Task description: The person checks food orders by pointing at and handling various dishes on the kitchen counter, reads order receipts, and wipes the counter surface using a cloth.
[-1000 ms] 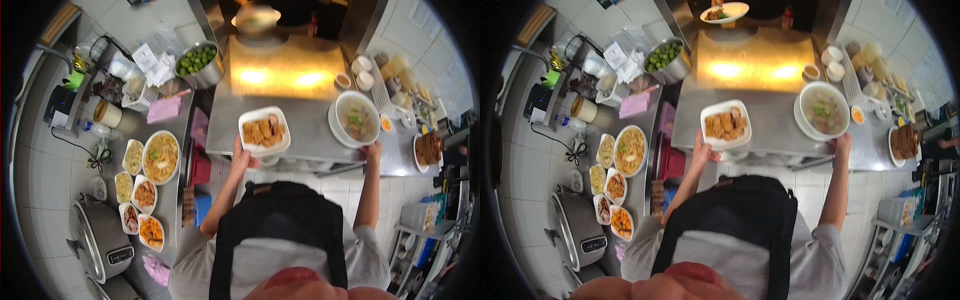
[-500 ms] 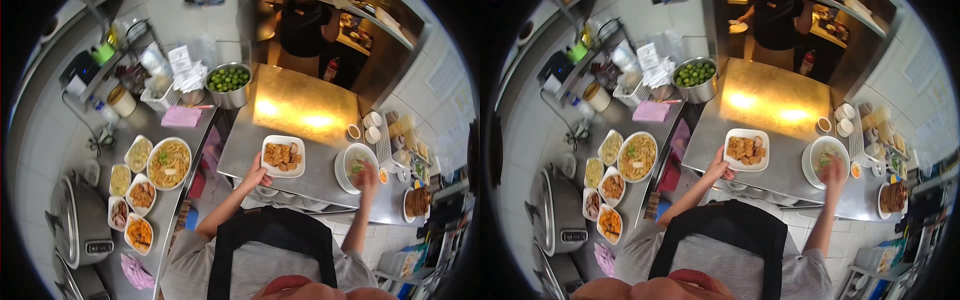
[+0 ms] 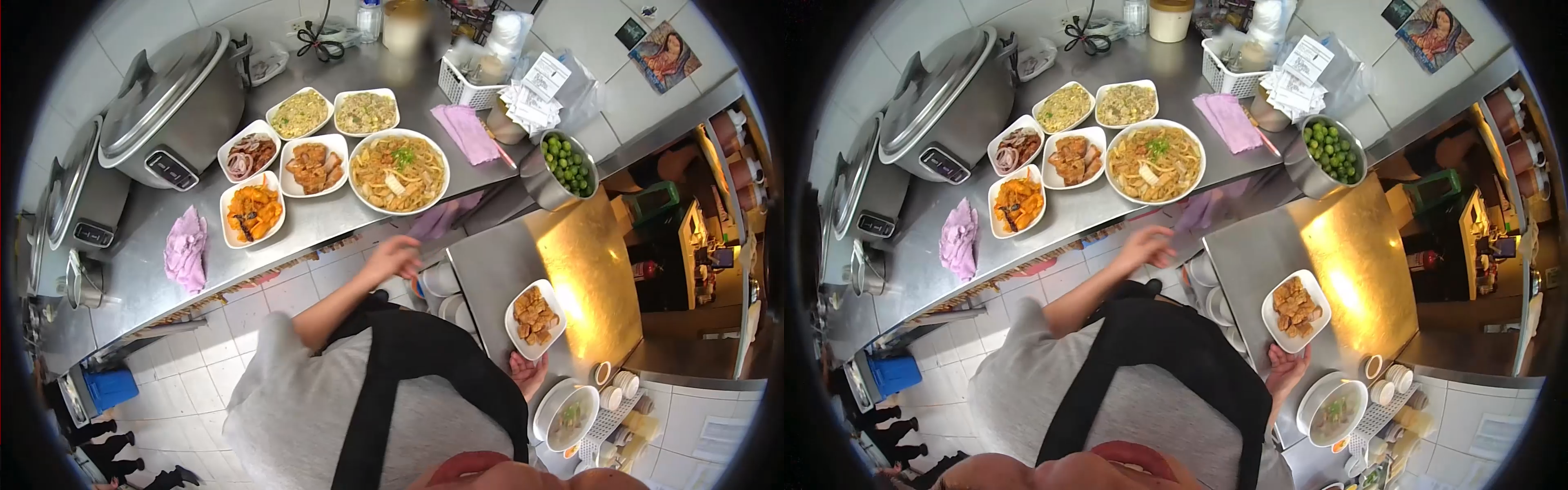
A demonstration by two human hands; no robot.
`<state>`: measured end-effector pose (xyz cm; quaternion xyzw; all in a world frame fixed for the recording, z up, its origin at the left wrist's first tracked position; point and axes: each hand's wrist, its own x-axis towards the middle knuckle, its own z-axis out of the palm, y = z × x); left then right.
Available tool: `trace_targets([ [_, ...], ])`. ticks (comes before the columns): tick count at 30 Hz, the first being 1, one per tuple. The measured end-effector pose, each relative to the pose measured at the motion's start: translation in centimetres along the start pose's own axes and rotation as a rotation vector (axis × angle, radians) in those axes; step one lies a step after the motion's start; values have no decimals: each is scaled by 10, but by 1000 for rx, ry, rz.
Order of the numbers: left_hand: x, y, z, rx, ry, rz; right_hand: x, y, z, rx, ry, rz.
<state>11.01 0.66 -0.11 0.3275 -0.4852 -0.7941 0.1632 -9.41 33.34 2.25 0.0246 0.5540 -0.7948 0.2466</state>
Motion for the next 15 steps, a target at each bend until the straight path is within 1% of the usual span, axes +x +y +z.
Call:
trace_targets([
  [2,-18,14,-29,-100,226,57,8,0,-8,-26,8,4],
  [4,-23,17,-57,-224,400,132,16,1,-10,-151,5,23],
  [6,-28,27,-80,-399,478,224,20,0,-8,-114,16,49],
  [7,-29,24,-93,-458,557,237,21,0,-9,-111,-29,73],
  [8,-24,23,-103,-509,587,262,25,-2,-6,-83,-58,58],
  [9,-18,23,-111,-581,620,258,24,-8,-1,-105,-56,106],
  [10,-15,24,-117,-643,598,252,21,-7,2,-63,-33,82],
  [11,-7,17,-126,-676,511,243,22,-6,0,-48,-36,76],
  [12,-4,19,-124,-779,452,163,22,-5,-2,-39,-46,77],
  [13,0,22,-120,-741,343,98,20,-6,0,6,-13,24],
  [14,3,25,-118,-700,252,34,19,-6,3,-8,-2,36],
  [15,7,28,-112,-633,231,13,18,-6,6,-28,4,58],
])
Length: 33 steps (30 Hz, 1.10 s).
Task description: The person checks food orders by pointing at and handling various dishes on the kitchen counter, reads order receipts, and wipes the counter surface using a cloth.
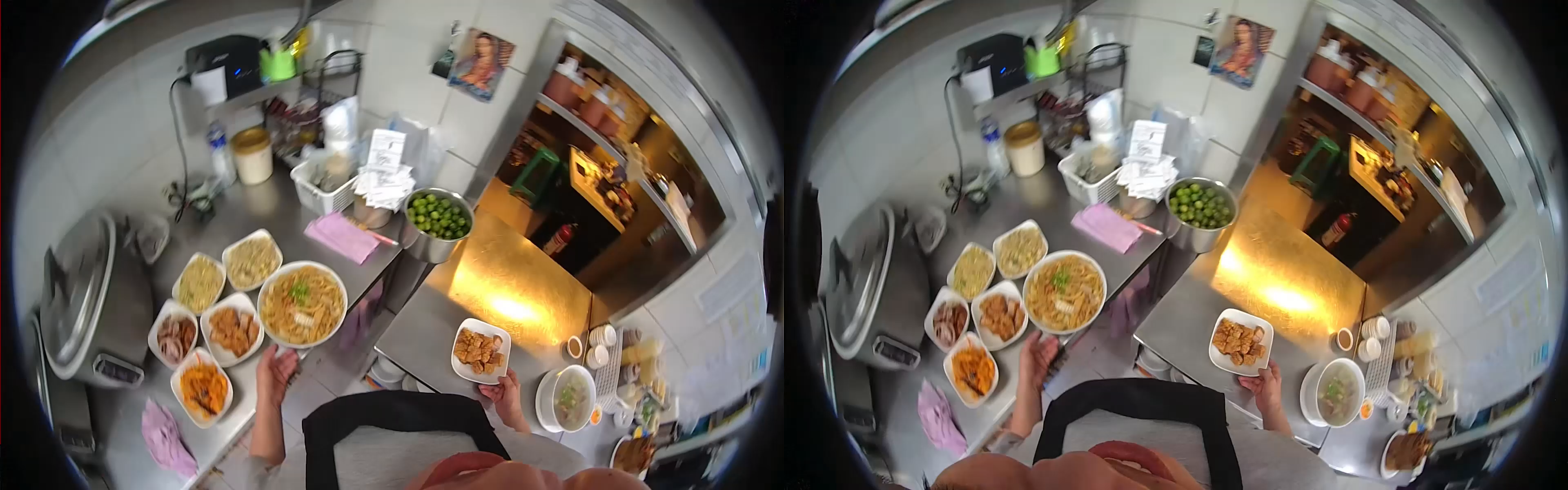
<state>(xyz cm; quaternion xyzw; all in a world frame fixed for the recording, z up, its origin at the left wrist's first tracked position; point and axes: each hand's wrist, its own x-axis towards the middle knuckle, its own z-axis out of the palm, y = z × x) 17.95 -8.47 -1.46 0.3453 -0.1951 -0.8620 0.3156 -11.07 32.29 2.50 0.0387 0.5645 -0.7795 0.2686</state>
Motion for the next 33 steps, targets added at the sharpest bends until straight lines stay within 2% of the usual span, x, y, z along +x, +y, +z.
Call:
trace_targets([
  [3,-3,-7,24,236,-111,16,-3,0,2,-39,6,-16],
  [4,-3,-9,30,262,-92,4,-3,1,1,-21,20,-33],
  [6,-2,-9,45,260,-90,37,-3,-1,-2,-75,-50,7],
  [11,9,-18,52,239,17,124,-5,-7,5,-96,-44,16],
  [14,12,-15,57,225,26,129,-7,-11,10,-237,-14,3],
  [21,-11,-27,72,313,52,194,-3,-5,6,-206,20,0],
  [24,-29,-42,86,395,11,87,5,-6,9,-143,87,-144],
  [28,-21,-77,103,497,-231,-86,56,-11,12,-96,59,-279],
  [32,4,-130,120,463,-409,-252,131,-23,17,-54,102,-321],
  [33,6,-139,129,473,-447,-288,142,-31,24,-34,147,-259],
])
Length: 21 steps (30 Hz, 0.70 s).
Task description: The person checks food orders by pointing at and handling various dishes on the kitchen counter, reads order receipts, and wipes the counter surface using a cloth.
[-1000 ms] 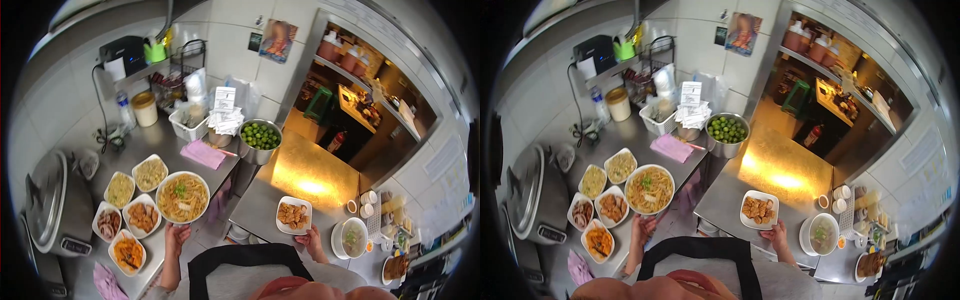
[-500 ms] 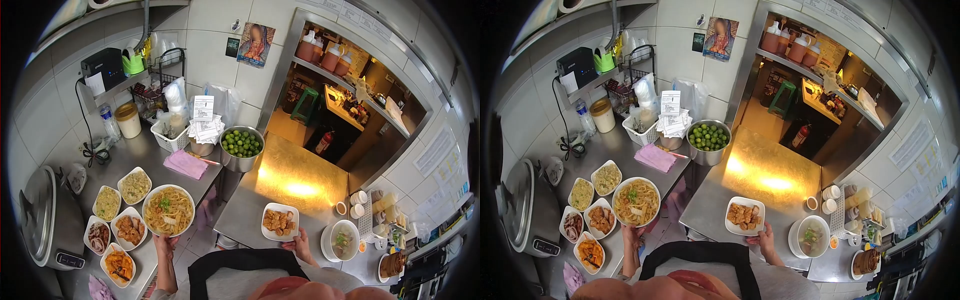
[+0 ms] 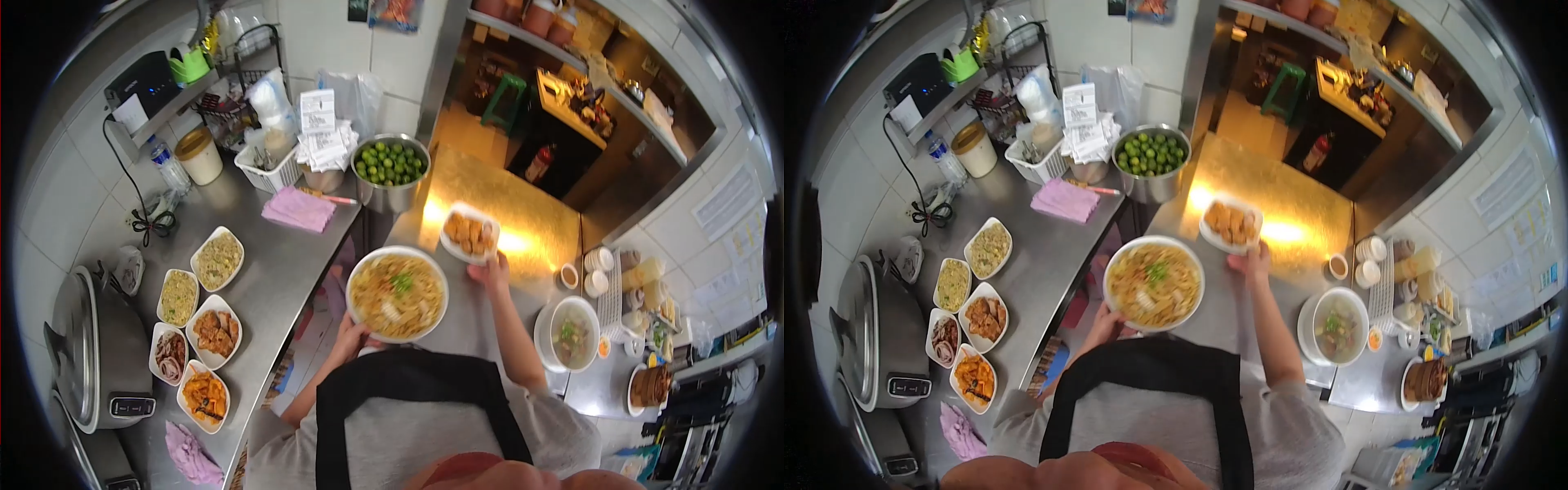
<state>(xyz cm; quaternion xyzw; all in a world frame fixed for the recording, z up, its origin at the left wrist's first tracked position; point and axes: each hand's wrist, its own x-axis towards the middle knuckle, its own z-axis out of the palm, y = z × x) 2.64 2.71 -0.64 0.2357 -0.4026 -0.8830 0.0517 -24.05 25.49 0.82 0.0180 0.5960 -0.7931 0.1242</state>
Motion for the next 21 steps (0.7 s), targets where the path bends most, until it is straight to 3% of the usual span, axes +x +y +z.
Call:
trace_targets([
  [3,15,-4,27,108,-72,-40,30,-9,12,-42,12,47],
  [5,21,4,46,127,-103,-173,35,-14,16,-40,20,75],
  [8,45,-9,41,155,-202,-179,49,-11,18,-65,53,79],
  [10,49,-10,42,132,-226,-199,53,-4,3,4,-33,94],
  [12,40,0,44,201,-267,-223,23,-17,-4,-212,24,86],
  [15,26,15,20,185,-230,-197,-32,-27,-38,-465,-92,-173],
  [16,25,22,11,139,-194,-196,-60,-35,-65,-544,-226,-65],
  [19,10,36,-6,228,-85,-71,-97,-32,-93,-550,-251,78],
  [21,12,41,-22,209,-44,-39,-106,-29,-100,-1059,-277,105],
])
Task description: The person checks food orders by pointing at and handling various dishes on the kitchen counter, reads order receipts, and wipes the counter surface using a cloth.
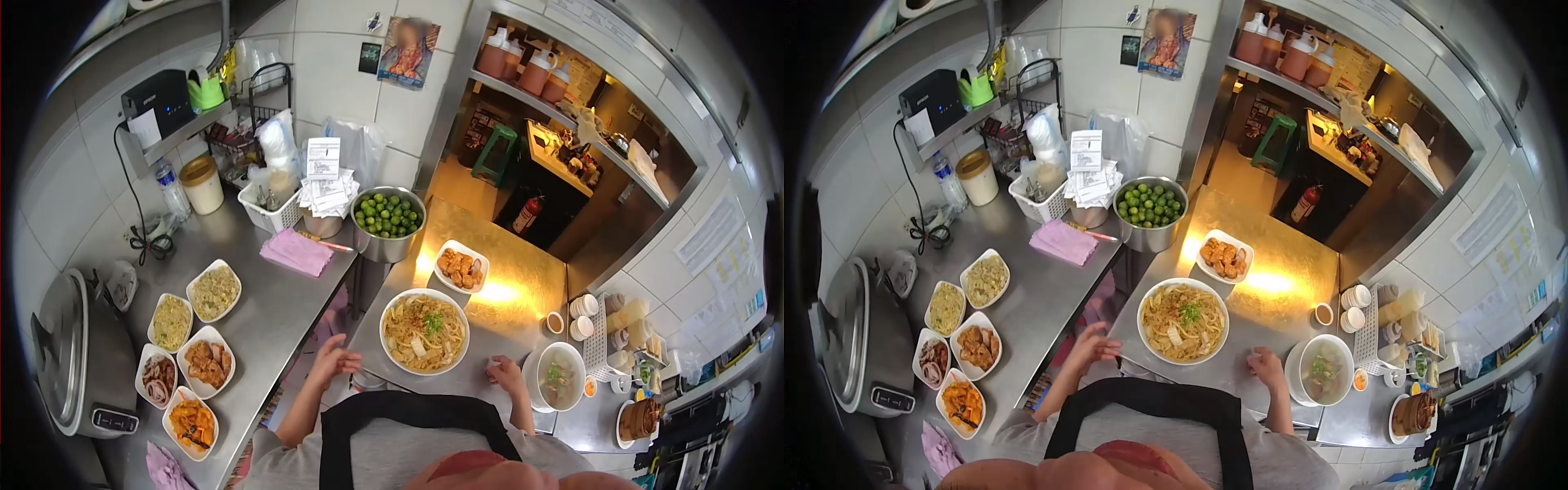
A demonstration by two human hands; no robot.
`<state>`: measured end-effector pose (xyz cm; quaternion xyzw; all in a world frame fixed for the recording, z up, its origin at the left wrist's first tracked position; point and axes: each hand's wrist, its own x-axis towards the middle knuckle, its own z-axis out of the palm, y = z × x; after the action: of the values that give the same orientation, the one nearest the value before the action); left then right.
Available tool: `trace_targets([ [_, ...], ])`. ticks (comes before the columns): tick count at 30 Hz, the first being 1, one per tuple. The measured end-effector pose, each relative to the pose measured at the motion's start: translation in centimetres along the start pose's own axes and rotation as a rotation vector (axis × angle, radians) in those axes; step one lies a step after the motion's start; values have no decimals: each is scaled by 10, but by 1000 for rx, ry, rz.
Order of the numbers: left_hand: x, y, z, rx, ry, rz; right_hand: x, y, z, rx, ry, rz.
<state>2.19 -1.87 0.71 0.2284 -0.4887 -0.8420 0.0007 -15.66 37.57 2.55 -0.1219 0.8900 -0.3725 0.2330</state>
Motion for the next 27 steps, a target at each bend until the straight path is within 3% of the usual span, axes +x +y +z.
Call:
trace_targets([
  [1,-1,-1,-4,-12,45,21,-4,-10,1,-11,-15,9],
  [3,-4,3,-8,-45,35,56,-10,-33,7,501,-50,60],
  [4,-8,7,-6,-28,19,58,-9,-38,9,486,-81,93],
  [6,-12,12,2,-20,21,81,-5,-42,18,759,-87,53],
  [9,-14,2,-3,-210,188,248,20,-36,14,662,87,-10],
  [12,-24,11,-29,-462,533,513,36,-44,18,615,150,32],
  [15,-18,27,-81,-674,751,769,51,-34,27,740,57,75],
  [16,-12,39,-95,-729,805,761,54,-34,29,743,52,77],
  [19,21,76,-139,-825,857,687,58,-33,32,722,60,66],
  [21,60,71,-201,-912,668,683,51,-38,33,745,98,71],
  [23,64,104,-167,-961,1173,645,51,-39,36,706,111,50],
  [27,88,101,-194,-864,1369,739,43,-36,42,724,175,0],
])
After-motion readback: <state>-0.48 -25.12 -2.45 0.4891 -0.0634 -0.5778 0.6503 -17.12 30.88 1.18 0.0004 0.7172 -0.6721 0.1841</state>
